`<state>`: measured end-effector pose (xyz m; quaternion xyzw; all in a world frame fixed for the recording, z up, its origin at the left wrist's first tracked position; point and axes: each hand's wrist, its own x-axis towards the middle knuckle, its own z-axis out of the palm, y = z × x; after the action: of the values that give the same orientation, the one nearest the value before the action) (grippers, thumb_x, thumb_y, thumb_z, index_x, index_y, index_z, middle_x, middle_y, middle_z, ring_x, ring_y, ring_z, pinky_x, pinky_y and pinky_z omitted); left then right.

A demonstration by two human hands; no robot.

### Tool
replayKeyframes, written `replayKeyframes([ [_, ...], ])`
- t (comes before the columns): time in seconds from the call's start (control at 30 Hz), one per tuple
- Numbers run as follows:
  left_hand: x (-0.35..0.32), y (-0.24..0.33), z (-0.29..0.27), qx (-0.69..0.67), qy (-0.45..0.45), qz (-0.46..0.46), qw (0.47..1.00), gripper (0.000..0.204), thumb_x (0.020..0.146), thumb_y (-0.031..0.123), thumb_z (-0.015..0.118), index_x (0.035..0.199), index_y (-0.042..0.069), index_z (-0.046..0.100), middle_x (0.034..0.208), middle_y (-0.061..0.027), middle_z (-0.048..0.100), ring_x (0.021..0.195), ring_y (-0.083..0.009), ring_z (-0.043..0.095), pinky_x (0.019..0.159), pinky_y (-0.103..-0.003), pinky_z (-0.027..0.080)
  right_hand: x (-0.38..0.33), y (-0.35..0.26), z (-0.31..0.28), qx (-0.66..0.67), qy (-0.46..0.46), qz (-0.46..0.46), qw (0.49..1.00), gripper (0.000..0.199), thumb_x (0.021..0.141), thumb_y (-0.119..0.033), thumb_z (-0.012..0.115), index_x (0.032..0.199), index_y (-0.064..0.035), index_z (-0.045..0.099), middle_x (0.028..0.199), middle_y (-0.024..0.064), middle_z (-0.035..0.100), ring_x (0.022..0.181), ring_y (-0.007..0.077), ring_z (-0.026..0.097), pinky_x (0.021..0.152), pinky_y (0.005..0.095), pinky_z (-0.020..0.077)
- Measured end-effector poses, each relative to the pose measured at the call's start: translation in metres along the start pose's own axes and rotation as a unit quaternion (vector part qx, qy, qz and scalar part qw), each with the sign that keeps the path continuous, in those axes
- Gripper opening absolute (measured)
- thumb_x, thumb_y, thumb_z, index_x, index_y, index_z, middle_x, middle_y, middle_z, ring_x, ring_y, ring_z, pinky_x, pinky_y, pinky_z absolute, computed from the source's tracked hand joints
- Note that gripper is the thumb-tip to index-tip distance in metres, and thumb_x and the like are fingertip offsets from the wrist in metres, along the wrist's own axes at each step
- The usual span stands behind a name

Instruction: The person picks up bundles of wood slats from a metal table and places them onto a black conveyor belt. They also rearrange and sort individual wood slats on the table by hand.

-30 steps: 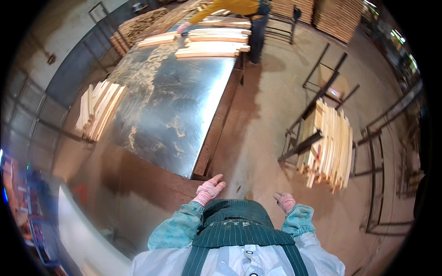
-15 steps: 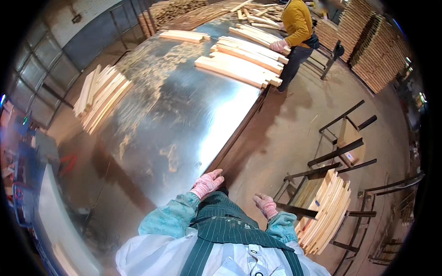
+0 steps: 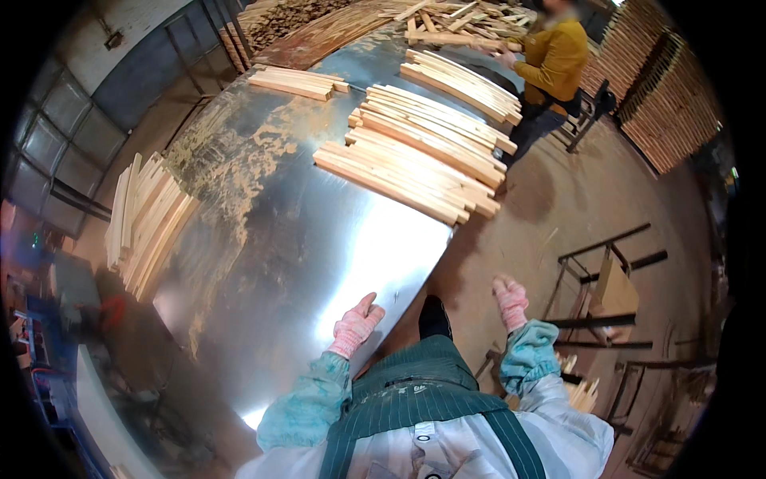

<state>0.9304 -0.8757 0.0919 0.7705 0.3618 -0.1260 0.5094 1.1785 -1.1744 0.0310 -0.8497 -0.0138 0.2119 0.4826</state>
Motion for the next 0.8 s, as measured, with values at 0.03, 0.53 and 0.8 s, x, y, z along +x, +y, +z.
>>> replayKeyframes([
  [0.03,0.017,0.007,0.003,-0.011,0.008,-0.015,1.000,0.066,0.089,0.044,0.057,0.144,0.012,0.039,0.121,-0.0101,0.064,0.115,-0.0212,0.059,0.098,-0.030,0.042,0.043,-0.016,-0.002,-0.001,0.056,-0.085,0.995,0.033,0.087,-0.023,0.063,0.114,-0.0039,0.066,0.098,0.0066,0.067,0.088,0.0156,0.060,0.080,0.0276,0.0472],
  [0.53,0.237,0.137,0.074,-0.439,-0.036,-0.186,0.878,0.111,0.086,0.017,0.071,0.148,0.017,-0.021,0.098,-0.0087,0.062,0.076,-0.0160,0.058,0.063,-0.028,0.049,0.481,-0.272,0.078,-0.422,-0.027,-0.334,0.843,0.077,0.085,-0.058,0.051,0.143,-0.0094,0.037,0.138,0.0195,0.047,0.125,0.0360,0.047,0.106,0.0417,0.0353],
  [0.8,0.253,0.136,0.081,-0.263,-0.020,-0.153,0.952,0.107,0.087,0.026,0.066,0.147,0.017,-0.022,0.091,-0.0103,0.064,0.076,-0.0177,0.062,0.067,-0.029,0.051,0.479,-0.288,0.114,-0.471,-0.087,-0.194,0.856,0.082,0.082,-0.068,0.050,0.130,-0.0011,0.052,0.128,0.0225,0.055,0.117,0.0355,0.053,0.099,0.0426,0.0411],
])
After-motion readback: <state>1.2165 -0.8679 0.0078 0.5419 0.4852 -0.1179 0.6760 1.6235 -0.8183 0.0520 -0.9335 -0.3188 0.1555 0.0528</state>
